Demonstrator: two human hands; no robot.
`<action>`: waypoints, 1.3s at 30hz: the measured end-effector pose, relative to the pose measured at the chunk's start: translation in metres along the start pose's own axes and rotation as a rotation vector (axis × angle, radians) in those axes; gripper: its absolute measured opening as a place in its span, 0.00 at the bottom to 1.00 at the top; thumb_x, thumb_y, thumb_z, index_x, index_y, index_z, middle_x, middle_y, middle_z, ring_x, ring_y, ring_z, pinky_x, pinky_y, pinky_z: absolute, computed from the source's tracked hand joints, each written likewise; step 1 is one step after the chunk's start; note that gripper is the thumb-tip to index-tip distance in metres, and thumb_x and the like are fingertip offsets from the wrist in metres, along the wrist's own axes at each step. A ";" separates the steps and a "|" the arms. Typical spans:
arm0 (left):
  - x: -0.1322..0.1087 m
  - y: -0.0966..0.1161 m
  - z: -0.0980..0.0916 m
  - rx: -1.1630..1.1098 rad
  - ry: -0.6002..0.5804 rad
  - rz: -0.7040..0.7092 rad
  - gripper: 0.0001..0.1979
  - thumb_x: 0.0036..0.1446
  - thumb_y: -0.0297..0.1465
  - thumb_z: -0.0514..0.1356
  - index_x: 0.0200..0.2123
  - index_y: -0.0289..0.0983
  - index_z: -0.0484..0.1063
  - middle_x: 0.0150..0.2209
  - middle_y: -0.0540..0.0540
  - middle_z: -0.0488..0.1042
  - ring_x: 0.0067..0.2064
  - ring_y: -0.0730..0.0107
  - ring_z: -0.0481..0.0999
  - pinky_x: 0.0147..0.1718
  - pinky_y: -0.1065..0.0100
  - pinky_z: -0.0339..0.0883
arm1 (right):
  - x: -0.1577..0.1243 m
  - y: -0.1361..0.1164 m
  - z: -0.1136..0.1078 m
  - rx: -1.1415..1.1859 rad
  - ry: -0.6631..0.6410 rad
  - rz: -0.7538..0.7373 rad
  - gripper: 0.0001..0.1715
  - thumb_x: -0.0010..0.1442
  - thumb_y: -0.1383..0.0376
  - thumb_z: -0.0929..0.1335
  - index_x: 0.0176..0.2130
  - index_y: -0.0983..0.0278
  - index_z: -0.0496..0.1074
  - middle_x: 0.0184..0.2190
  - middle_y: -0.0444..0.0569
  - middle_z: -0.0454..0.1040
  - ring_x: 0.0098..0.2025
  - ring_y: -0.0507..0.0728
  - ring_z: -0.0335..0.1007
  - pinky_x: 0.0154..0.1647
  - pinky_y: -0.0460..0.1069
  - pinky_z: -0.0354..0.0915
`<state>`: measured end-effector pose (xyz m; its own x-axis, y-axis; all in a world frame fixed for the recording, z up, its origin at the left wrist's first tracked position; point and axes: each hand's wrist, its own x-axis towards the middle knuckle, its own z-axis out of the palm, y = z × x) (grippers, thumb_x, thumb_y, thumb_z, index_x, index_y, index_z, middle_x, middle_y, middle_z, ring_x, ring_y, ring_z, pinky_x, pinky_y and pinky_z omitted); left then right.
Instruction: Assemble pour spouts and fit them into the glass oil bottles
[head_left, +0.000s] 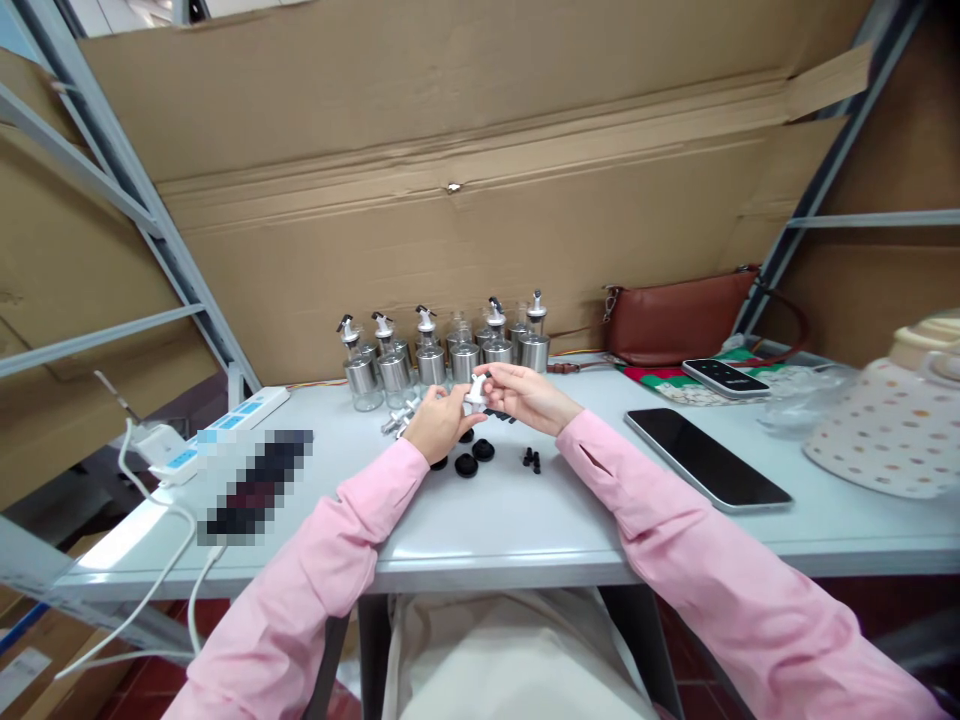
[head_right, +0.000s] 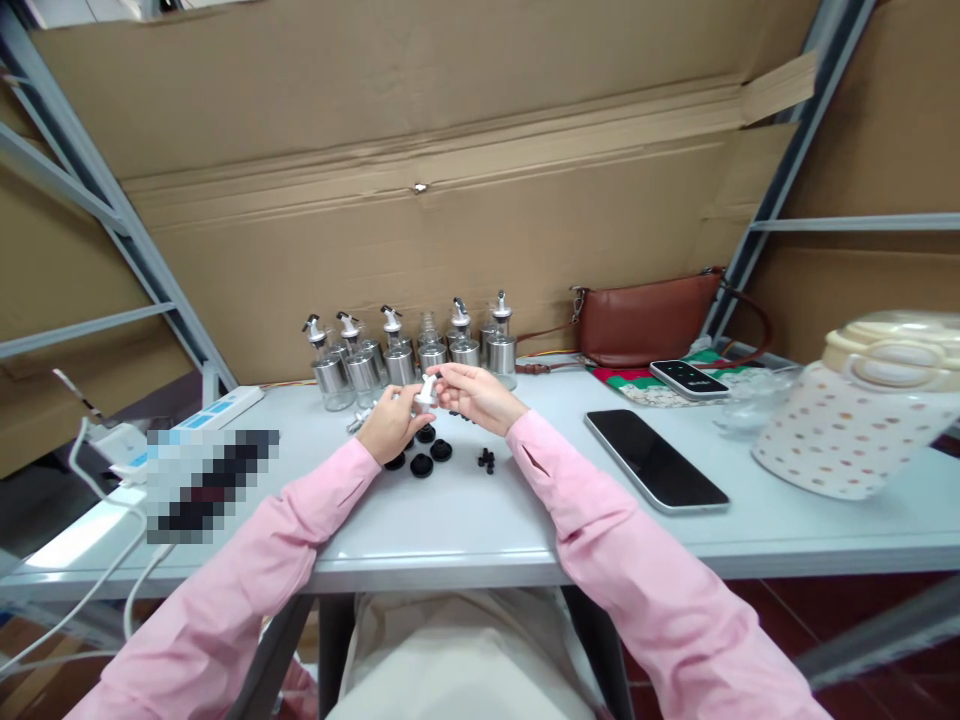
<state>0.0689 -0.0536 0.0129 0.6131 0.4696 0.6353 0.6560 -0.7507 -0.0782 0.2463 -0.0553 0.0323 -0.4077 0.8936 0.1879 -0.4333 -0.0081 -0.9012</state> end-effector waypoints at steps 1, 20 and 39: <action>0.000 0.000 0.000 0.023 0.009 0.010 0.15 0.61 0.39 0.49 0.43 0.33 0.59 0.30 0.45 0.75 0.30 0.67 0.72 0.38 0.63 0.61 | -0.001 -0.001 0.001 0.006 -0.025 0.038 0.14 0.50 0.59 0.70 0.34 0.66 0.72 0.24 0.43 0.67 0.24 0.47 0.60 0.32 0.46 0.61; -0.001 0.001 -0.001 0.033 0.044 0.076 0.16 0.61 0.41 0.46 0.40 0.33 0.62 0.25 0.49 0.72 0.28 0.68 0.70 0.42 0.59 0.56 | -0.006 -0.004 0.010 0.043 -0.150 0.069 0.13 0.51 0.58 0.69 0.32 0.66 0.71 0.22 0.41 0.56 0.28 0.50 0.58 0.32 0.48 0.59; -0.002 -0.016 -0.015 -0.117 -0.294 -0.052 0.08 0.56 0.27 0.51 0.37 0.37 0.69 0.38 0.45 0.72 0.42 0.64 0.70 0.40 0.64 0.62 | -0.002 -0.005 0.005 -0.085 0.281 0.038 0.18 0.40 0.57 0.74 0.28 0.68 0.72 0.17 0.38 0.57 0.21 0.45 0.54 0.23 0.44 0.52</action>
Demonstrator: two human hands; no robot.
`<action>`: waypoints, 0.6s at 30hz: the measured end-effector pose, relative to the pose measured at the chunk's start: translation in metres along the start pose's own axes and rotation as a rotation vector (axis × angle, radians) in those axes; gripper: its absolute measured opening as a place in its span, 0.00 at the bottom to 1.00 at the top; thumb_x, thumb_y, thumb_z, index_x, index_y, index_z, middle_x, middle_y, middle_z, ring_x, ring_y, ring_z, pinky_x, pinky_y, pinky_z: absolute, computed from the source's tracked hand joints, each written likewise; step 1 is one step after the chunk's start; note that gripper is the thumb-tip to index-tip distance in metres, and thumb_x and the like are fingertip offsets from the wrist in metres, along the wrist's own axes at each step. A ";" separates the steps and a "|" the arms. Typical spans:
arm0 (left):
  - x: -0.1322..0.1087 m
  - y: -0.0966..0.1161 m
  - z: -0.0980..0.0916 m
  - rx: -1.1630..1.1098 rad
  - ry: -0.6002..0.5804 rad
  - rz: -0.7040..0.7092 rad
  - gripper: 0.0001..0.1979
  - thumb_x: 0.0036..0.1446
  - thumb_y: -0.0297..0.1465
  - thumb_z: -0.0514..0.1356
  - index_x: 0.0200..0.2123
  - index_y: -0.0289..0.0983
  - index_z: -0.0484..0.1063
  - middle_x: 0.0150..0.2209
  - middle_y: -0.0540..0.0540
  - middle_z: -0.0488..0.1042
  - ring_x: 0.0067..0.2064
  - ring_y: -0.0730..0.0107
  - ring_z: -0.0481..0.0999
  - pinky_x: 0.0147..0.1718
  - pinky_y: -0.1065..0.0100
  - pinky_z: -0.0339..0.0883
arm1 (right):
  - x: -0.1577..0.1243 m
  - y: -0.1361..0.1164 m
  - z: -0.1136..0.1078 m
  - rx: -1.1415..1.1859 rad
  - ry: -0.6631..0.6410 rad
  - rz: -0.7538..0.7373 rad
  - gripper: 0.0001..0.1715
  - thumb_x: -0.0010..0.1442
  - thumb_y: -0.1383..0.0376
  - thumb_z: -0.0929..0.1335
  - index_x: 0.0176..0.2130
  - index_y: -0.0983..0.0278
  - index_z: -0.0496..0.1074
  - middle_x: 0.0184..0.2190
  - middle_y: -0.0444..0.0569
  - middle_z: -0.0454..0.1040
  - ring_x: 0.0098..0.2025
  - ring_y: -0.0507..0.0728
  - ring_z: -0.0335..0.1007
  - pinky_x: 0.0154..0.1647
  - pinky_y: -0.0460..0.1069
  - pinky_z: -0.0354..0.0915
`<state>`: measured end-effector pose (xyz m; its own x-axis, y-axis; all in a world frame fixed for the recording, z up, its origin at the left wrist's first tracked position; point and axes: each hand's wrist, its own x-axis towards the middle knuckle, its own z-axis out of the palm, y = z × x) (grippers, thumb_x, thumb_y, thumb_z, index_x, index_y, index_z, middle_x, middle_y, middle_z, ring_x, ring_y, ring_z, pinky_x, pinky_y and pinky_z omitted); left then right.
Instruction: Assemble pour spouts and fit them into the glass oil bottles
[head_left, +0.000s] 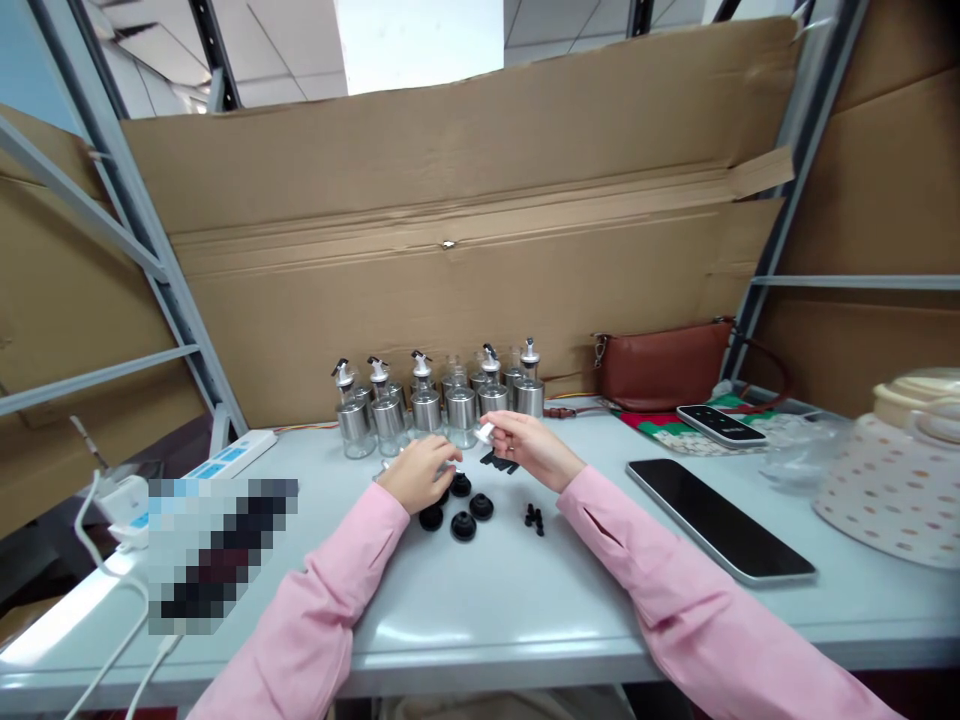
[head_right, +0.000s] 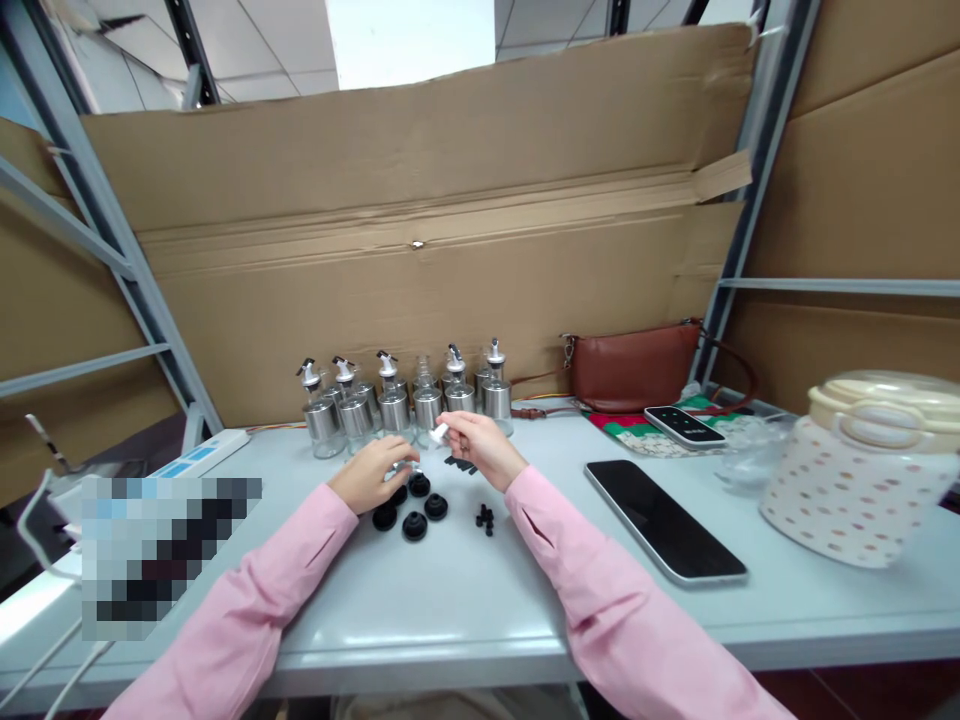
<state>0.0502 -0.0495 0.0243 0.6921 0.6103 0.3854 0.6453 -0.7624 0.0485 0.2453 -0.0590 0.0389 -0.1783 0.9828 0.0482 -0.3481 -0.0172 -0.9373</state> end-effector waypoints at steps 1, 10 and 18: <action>0.000 0.002 0.002 0.006 -0.016 0.003 0.08 0.55 0.27 0.53 0.38 0.37 0.69 0.39 0.45 0.72 0.43 0.63 0.70 0.40 0.63 0.62 | 0.000 0.000 0.000 -0.004 0.002 0.001 0.18 0.40 0.58 0.74 0.28 0.68 0.72 0.17 0.38 0.58 0.21 0.45 0.54 0.23 0.44 0.52; 0.000 0.002 0.018 0.051 -0.104 0.035 0.11 0.54 0.27 0.57 0.42 0.39 0.70 0.40 0.46 0.72 0.44 0.63 0.69 0.42 0.63 0.61 | -0.003 -0.002 0.001 -0.050 -0.010 -0.004 0.16 0.42 0.58 0.73 0.28 0.67 0.71 0.17 0.38 0.58 0.20 0.45 0.54 0.22 0.45 0.51; 0.003 0.004 0.016 0.012 -0.072 0.037 0.05 0.52 0.30 0.61 0.34 0.38 0.70 0.36 0.49 0.72 0.40 0.67 0.71 0.42 0.64 0.60 | -0.001 0.000 -0.001 -0.053 -0.002 -0.009 0.17 0.41 0.58 0.73 0.28 0.67 0.72 0.17 0.38 0.59 0.20 0.46 0.54 0.23 0.45 0.52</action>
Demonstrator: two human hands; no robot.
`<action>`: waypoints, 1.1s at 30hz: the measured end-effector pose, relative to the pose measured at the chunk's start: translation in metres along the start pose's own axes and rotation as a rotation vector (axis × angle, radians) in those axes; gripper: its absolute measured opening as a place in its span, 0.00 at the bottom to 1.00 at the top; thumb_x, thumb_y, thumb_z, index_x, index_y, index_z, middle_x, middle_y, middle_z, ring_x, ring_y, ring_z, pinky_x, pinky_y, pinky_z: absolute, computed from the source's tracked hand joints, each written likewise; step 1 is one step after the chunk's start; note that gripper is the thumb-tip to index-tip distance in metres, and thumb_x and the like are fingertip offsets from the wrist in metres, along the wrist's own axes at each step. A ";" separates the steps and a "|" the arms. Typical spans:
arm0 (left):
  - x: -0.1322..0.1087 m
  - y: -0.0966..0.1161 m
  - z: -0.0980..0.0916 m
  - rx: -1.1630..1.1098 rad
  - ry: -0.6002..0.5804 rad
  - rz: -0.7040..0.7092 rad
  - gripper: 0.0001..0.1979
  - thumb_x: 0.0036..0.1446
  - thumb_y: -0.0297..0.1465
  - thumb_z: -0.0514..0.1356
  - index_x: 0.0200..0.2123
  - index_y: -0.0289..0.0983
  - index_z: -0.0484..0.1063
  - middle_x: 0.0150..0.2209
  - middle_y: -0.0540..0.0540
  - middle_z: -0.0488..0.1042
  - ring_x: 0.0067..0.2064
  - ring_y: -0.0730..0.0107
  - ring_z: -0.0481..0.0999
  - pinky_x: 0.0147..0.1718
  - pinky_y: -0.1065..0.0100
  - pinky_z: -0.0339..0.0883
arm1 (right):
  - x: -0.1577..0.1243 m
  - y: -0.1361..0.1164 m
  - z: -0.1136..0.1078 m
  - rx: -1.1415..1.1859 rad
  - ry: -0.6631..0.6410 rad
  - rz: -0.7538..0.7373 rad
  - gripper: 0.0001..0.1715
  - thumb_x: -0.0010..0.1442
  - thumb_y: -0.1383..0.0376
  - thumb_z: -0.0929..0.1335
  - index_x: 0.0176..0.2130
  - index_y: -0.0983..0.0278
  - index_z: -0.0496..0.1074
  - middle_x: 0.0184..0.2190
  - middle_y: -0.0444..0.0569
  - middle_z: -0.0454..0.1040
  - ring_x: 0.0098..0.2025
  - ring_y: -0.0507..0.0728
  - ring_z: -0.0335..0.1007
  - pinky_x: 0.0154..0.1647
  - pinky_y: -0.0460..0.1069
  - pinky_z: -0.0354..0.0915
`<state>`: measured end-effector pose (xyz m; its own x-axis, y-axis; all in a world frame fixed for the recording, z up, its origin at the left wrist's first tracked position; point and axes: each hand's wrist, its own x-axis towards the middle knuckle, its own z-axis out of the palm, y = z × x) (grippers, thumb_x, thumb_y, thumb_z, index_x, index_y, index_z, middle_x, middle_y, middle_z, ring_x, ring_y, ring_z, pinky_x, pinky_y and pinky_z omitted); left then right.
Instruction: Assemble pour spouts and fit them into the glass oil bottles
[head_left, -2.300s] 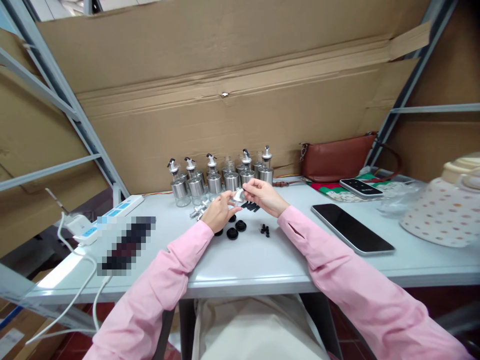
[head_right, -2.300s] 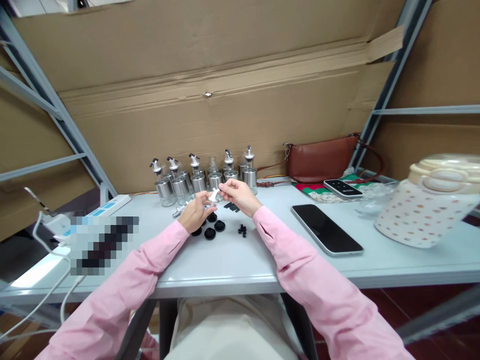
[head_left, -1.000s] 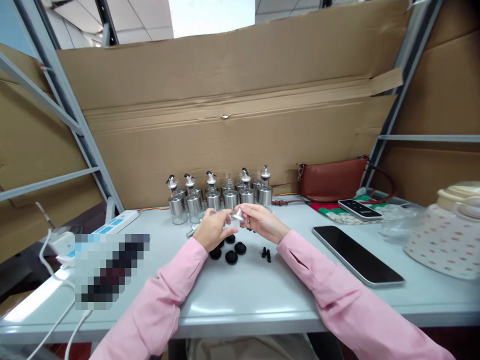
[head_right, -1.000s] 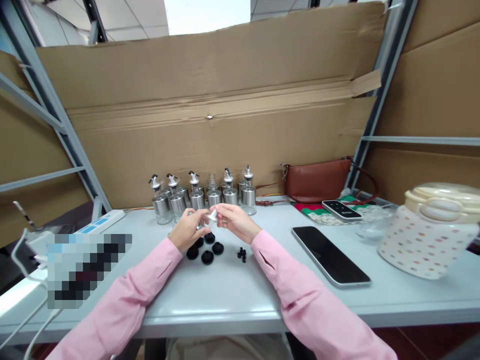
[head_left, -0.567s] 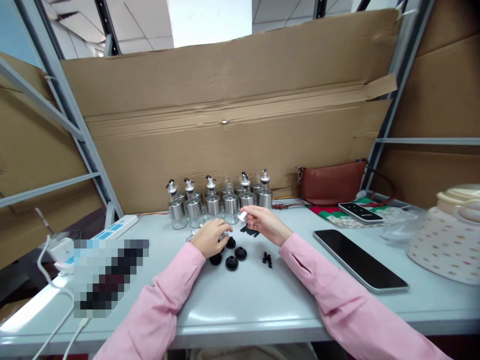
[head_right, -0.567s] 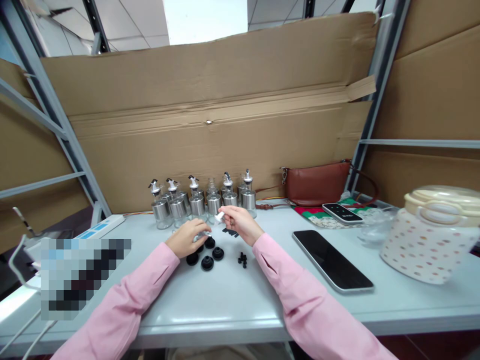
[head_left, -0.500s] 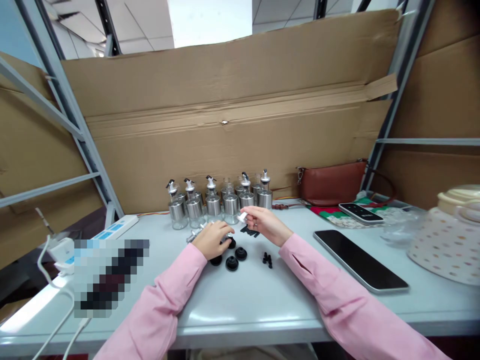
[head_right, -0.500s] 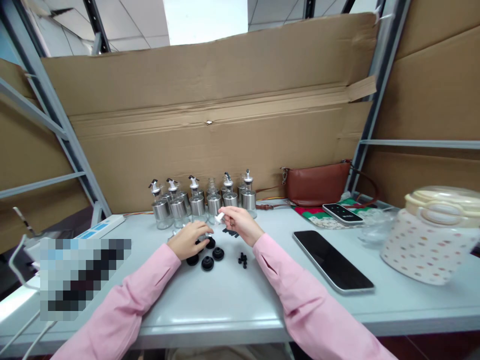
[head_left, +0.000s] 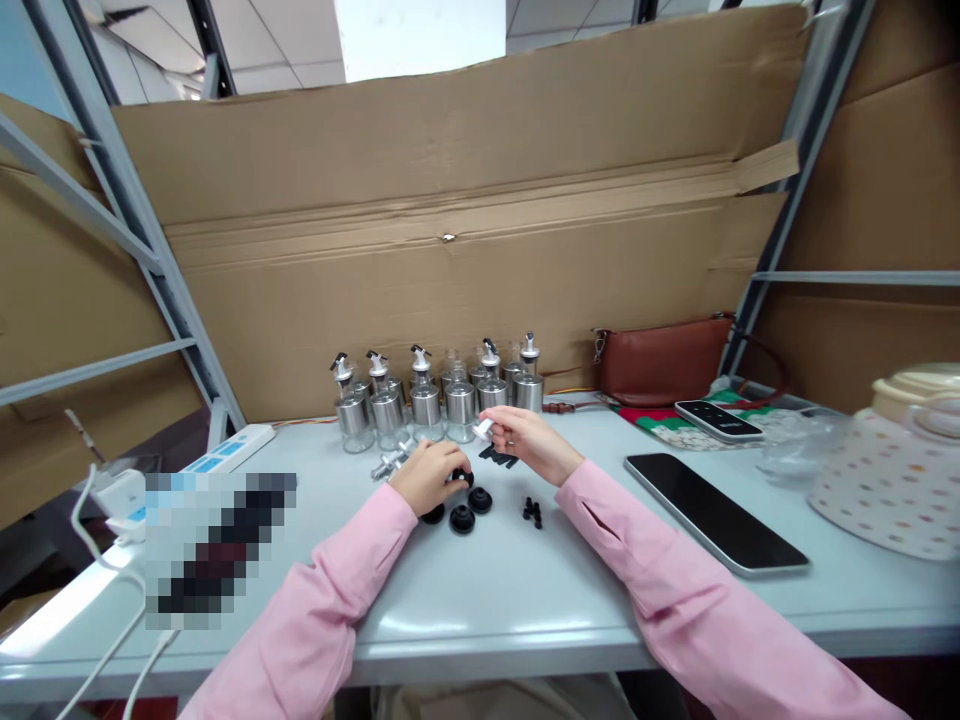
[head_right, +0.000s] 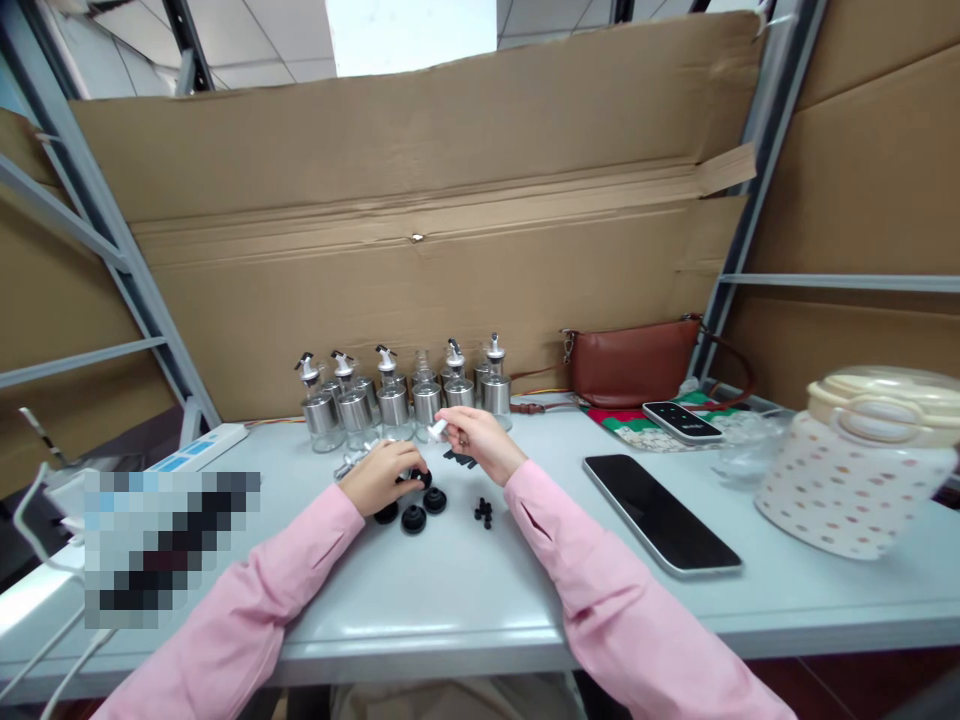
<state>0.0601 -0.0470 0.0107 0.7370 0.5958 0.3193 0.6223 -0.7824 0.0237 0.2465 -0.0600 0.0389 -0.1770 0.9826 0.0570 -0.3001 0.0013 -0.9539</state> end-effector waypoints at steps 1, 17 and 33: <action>0.000 0.000 -0.001 -0.009 0.004 -0.001 0.05 0.52 0.30 0.61 0.34 0.38 0.69 0.36 0.49 0.71 0.38 0.67 0.72 0.41 0.64 0.61 | 0.001 0.000 -0.001 0.005 -0.001 -0.002 0.17 0.41 0.58 0.73 0.29 0.67 0.72 0.17 0.39 0.59 0.21 0.46 0.54 0.23 0.45 0.52; 0.001 0.005 -0.007 -0.185 0.602 0.105 0.08 0.58 0.33 0.55 0.29 0.36 0.61 0.33 0.48 0.64 0.33 0.75 0.68 0.35 0.74 0.64 | 0.012 0.011 -0.007 0.082 0.015 -0.077 0.19 0.41 0.56 0.73 0.30 0.67 0.71 0.19 0.39 0.61 0.22 0.46 0.58 0.25 0.44 0.56; 0.001 0.012 -0.009 -0.091 0.668 0.243 0.07 0.57 0.32 0.55 0.29 0.36 0.61 0.34 0.47 0.66 0.34 0.76 0.69 0.34 0.75 0.65 | 0.009 0.016 0.000 0.037 -0.085 -0.100 0.18 0.44 0.54 0.72 0.29 0.64 0.71 0.24 0.42 0.64 0.27 0.48 0.58 0.29 0.45 0.58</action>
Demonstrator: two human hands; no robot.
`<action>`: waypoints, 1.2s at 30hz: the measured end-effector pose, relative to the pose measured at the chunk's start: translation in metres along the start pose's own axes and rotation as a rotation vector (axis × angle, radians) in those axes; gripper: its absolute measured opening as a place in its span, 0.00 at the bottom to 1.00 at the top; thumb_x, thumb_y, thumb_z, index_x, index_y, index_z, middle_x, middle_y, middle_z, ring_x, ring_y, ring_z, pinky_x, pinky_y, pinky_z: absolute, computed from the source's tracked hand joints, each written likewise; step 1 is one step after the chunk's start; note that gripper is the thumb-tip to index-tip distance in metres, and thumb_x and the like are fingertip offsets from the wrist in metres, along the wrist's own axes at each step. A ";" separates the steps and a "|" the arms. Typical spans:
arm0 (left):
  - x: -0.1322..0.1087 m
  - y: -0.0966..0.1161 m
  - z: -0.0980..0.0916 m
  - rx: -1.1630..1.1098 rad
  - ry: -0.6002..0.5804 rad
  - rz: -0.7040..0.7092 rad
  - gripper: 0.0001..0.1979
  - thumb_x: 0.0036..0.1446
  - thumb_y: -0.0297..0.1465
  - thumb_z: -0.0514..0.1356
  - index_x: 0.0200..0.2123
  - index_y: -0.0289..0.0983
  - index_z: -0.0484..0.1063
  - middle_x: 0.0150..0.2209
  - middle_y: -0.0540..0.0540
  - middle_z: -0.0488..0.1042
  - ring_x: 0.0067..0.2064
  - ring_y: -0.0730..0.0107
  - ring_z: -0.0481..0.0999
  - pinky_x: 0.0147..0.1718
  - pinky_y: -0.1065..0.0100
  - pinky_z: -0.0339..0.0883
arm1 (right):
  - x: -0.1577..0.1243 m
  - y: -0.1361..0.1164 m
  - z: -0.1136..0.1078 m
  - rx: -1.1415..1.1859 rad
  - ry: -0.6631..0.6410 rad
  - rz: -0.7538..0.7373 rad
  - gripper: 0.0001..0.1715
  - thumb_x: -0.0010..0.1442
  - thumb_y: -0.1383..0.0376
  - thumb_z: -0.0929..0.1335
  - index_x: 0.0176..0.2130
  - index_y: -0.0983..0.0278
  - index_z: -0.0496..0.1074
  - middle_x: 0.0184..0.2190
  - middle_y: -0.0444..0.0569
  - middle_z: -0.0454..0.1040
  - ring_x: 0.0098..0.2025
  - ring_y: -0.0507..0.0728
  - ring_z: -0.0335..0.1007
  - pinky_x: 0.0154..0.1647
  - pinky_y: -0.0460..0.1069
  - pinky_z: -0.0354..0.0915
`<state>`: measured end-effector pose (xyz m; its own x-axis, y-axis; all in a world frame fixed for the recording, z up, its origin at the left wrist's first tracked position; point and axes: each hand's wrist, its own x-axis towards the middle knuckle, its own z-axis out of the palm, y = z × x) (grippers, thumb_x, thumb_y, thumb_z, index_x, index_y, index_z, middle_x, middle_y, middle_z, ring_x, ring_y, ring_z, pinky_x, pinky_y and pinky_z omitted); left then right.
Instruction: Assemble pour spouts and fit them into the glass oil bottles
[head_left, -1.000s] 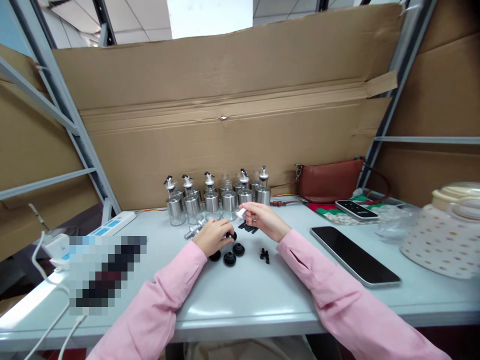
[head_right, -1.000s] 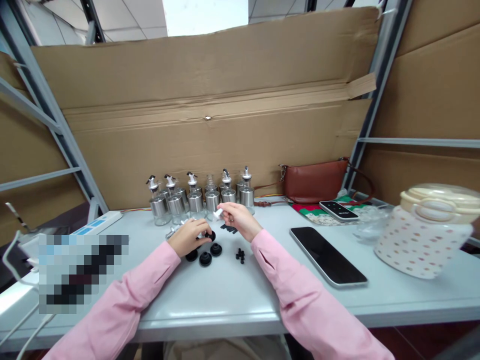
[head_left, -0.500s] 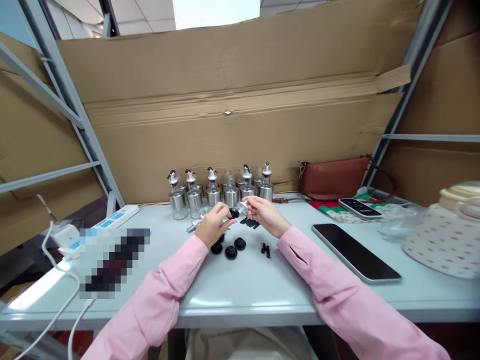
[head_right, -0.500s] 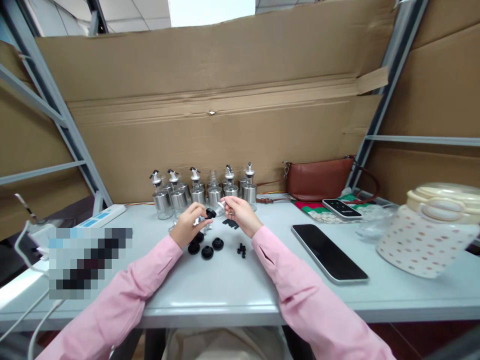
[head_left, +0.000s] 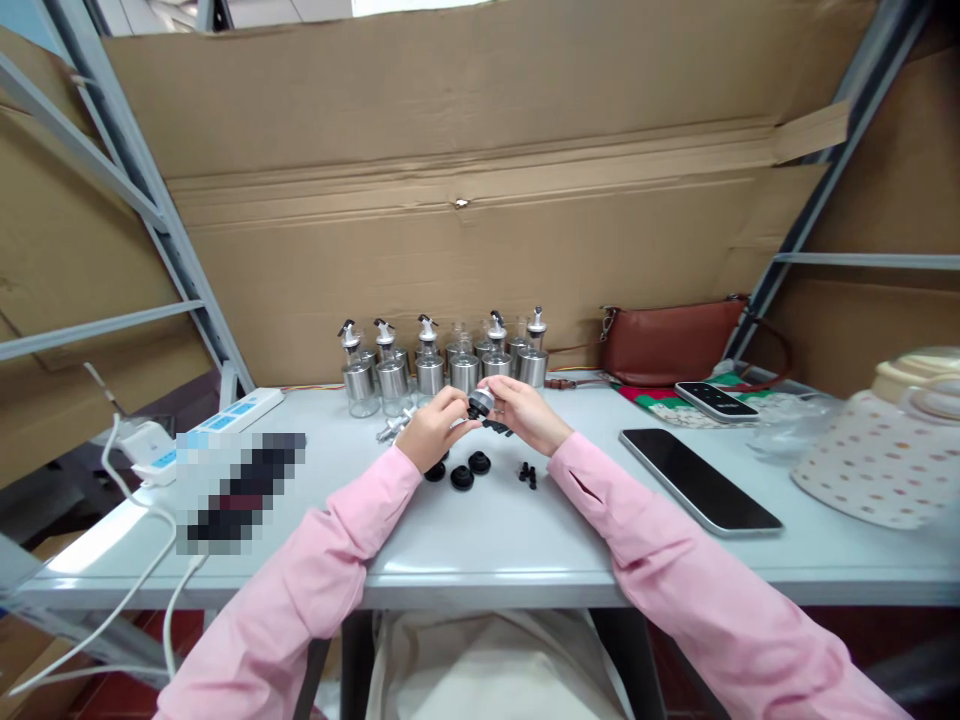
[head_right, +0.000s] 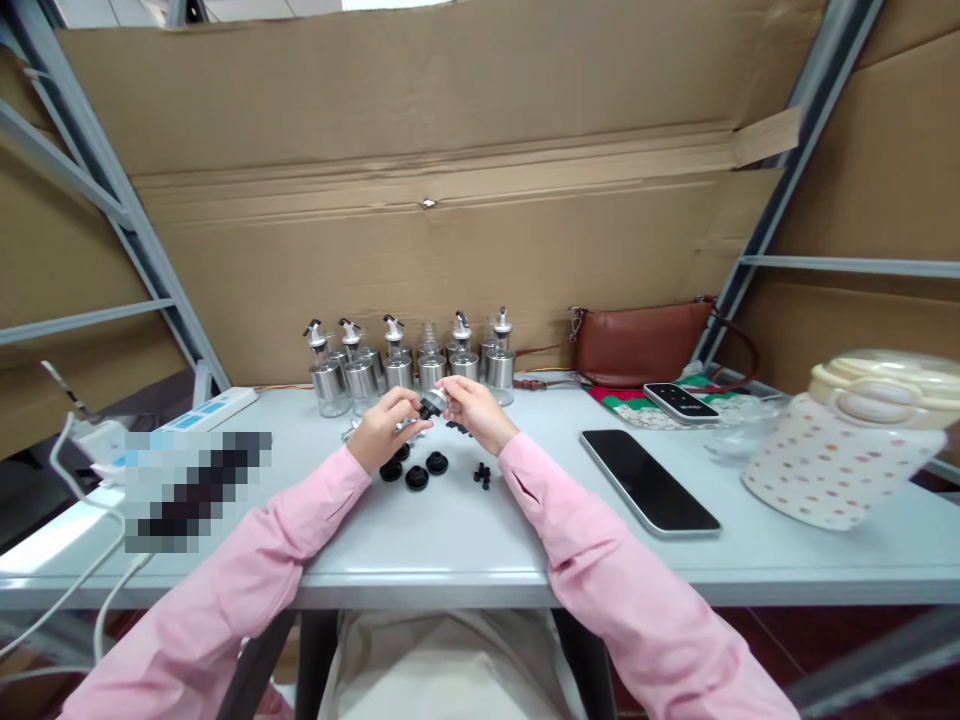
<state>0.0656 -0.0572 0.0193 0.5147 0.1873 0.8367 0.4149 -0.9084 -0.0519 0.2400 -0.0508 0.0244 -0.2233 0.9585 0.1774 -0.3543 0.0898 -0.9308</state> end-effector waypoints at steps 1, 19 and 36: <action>0.000 0.000 0.000 -0.011 -0.005 -0.007 0.07 0.57 0.32 0.56 0.29 0.36 0.61 0.34 0.47 0.66 0.34 0.76 0.69 0.35 0.75 0.66 | 0.000 0.000 0.000 -0.006 0.001 -0.009 0.18 0.44 0.54 0.72 0.29 0.64 0.71 0.24 0.42 0.64 0.27 0.48 0.58 0.29 0.45 0.58; 0.000 0.000 0.002 0.012 -0.056 -0.078 0.15 0.56 0.29 0.53 0.47 0.34 0.58 0.41 0.42 0.65 0.39 0.70 0.70 0.40 0.67 0.67 | -0.002 -0.003 0.001 0.004 -0.003 -0.011 0.15 0.44 0.56 0.72 0.28 0.65 0.71 0.23 0.42 0.65 0.27 0.48 0.59 0.30 0.46 0.58; -0.003 0.000 0.007 0.001 -0.311 -0.189 0.26 0.50 0.24 0.51 0.54 0.36 0.54 0.46 0.42 0.63 0.44 0.66 0.70 0.41 0.67 0.67 | 0.000 0.006 0.002 0.046 -0.100 0.040 0.13 0.46 0.59 0.72 0.28 0.65 0.69 0.24 0.43 0.67 0.27 0.48 0.62 0.29 0.45 0.59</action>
<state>0.0689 -0.0550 0.0132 0.6324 0.4567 0.6257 0.5251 -0.8466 0.0872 0.2362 -0.0507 0.0199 -0.3268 0.9289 0.1741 -0.3839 0.0378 -0.9226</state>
